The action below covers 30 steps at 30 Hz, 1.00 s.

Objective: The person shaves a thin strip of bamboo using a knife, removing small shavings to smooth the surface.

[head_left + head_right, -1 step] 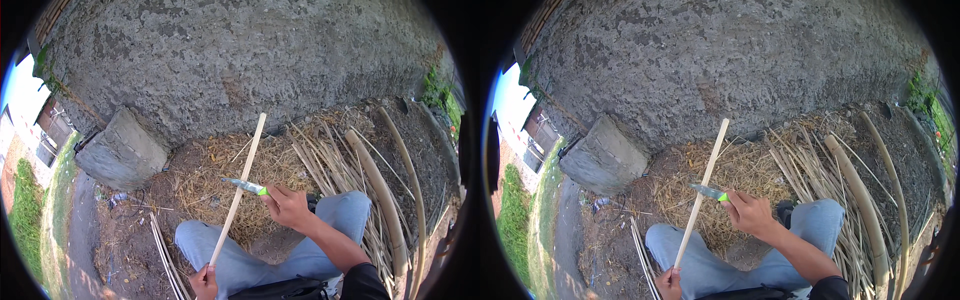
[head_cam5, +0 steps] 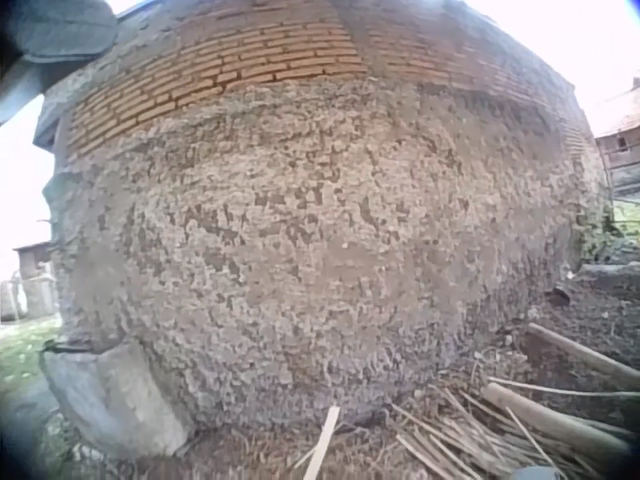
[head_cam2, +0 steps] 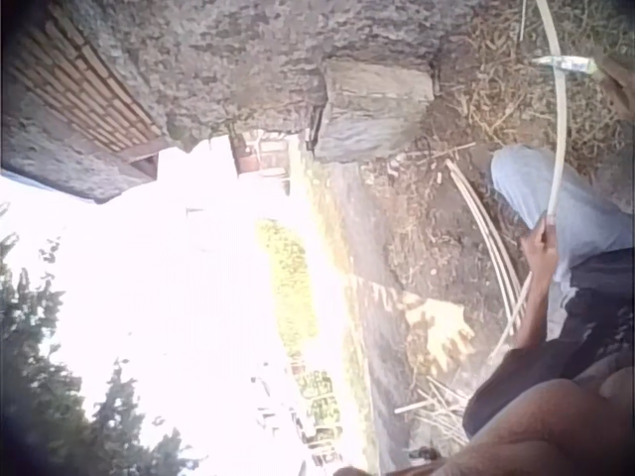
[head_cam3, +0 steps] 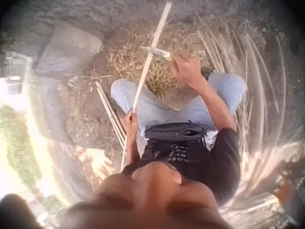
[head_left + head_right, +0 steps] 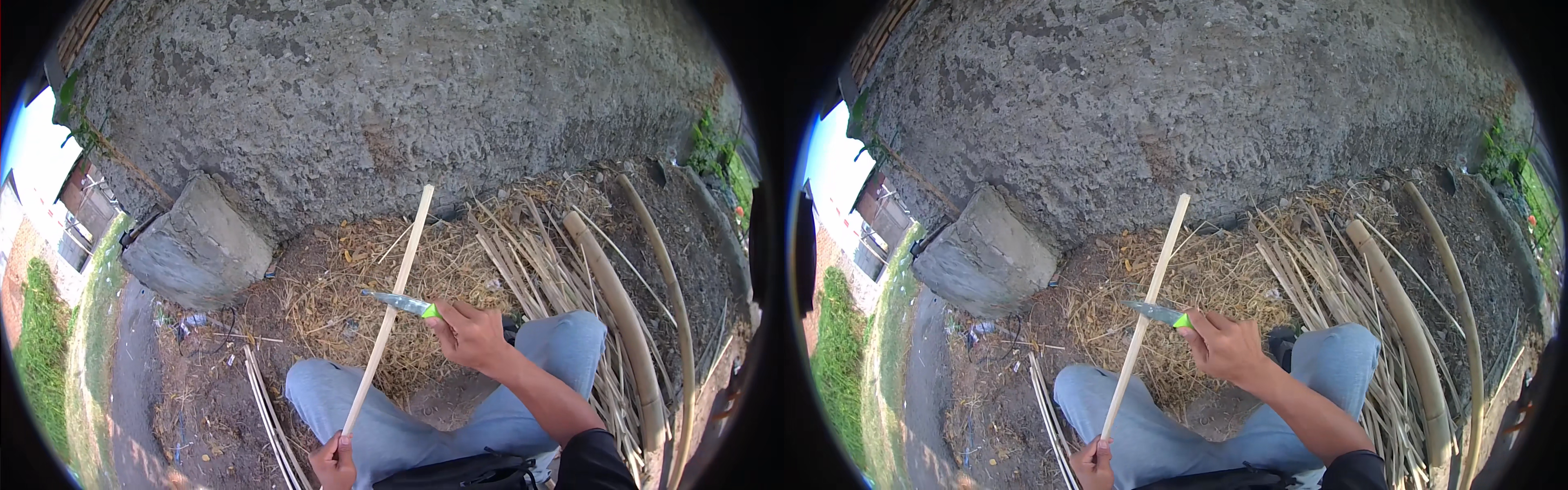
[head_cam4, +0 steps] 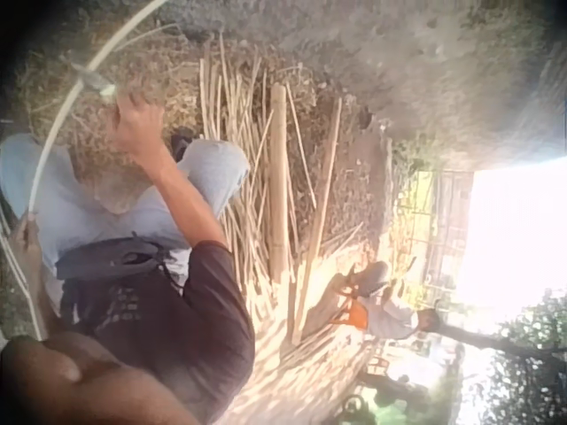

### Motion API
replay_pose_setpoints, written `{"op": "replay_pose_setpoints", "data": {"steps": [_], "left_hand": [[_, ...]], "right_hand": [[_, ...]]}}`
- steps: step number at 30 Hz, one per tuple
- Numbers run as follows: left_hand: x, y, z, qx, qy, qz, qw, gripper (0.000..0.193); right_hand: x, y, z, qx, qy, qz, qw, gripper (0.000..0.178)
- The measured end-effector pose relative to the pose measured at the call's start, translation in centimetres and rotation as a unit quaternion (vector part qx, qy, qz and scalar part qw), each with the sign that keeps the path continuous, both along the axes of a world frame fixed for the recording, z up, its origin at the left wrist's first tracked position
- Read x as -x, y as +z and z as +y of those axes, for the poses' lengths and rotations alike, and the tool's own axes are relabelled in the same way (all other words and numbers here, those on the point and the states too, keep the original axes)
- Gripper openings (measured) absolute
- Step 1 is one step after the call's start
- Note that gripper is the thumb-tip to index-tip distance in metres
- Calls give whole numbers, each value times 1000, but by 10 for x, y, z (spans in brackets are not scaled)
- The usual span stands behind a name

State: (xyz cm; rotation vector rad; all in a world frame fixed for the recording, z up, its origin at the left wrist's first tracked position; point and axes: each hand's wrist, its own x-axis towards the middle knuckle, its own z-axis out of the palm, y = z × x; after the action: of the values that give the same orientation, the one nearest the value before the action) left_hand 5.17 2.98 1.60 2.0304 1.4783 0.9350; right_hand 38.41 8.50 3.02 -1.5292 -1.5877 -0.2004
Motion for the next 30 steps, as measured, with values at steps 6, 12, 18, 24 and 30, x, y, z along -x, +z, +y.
{"op": "replay_pose_setpoints", "data": {"steps": [6,12,18,24,30], "left_hand": [[12,3,-20,75,14,10,997,21],[37,-10,-44,82,27,-3,996,20],[60,-27,-24,89,27,29,995,23],[60,44,8,104,24,96,990,26],[58,112,44,10,-24,196,980,22]], "right_hand": [[-27,-11,27,-25,-118,35,992,22],[-65,8,33,34,-182,299,936,29],[-23,7,23,-19,-17,169,985,26],[-24,11,18,-90,16,16,996,36],[-30,24,20,-145,65,-131,978,49]]}}
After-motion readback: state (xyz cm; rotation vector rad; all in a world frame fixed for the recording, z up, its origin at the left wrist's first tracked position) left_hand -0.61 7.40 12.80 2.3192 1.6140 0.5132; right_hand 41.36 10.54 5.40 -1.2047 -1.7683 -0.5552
